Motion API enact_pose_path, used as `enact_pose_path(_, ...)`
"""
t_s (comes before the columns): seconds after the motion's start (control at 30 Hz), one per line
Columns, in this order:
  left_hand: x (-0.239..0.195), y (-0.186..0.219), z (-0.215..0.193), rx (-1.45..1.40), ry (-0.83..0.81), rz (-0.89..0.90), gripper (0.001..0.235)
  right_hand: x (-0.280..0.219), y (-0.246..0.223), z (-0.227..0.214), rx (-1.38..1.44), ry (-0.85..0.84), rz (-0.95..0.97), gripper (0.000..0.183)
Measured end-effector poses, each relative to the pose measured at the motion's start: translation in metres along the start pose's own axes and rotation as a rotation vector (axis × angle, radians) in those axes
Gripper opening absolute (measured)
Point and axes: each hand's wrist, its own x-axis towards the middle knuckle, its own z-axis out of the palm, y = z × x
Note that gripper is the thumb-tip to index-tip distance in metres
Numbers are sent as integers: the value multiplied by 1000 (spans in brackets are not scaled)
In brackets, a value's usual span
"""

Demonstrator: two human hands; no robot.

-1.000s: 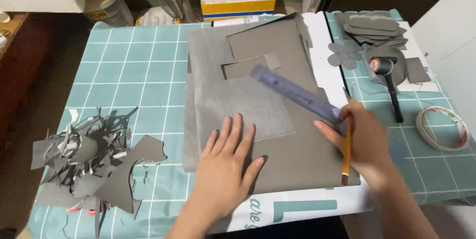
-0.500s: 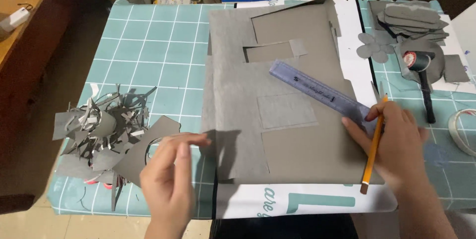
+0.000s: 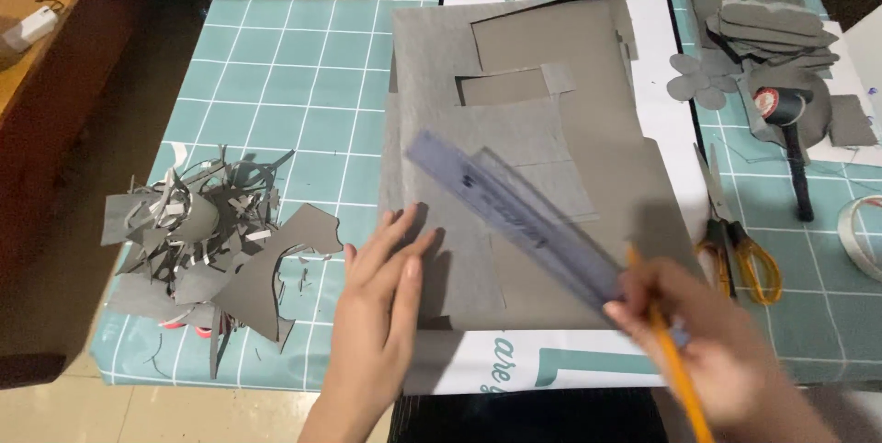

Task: Marking measurement lines on a leather sheet using a ruler and pencil for future cutting

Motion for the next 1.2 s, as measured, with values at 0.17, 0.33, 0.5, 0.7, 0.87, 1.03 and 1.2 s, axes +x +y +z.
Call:
enact_pose_path(0.17, -7, 16, 9, -47, 81, 84, 41, -14, -39, 51, 69, 17, -406, 23)
enact_pose_path(0.33, -4, 41, 8, -42, 161, 120, 13, -24, -85, 74, 265, -23, -293, 31)
enact_pose_path(0.5, 2, 23, -7, -461, 183, -260, 10, -17, -83, 66, 272, -27, -257, 31)
enact_pose_path(0.7, 11, 25, -9, -678, 165, -349, 10, -22, -73, 65, 381, -72, -120, 33)
enact_pose_path(0.87, -5, 16, -8, -398, -73, -345, 18, -16, -60, 58, 363, 94, -369, 26)
enact_pose_path(1.03, -40, 3, 5, -72, -245, -337, 19, -6, -65, 50, 471, 219, -111, 27)
enact_pose_path(1.2, -42, 8, 5, -220, -4, -272, 13, 8, -79, 48, 251, 183, -123, 25)
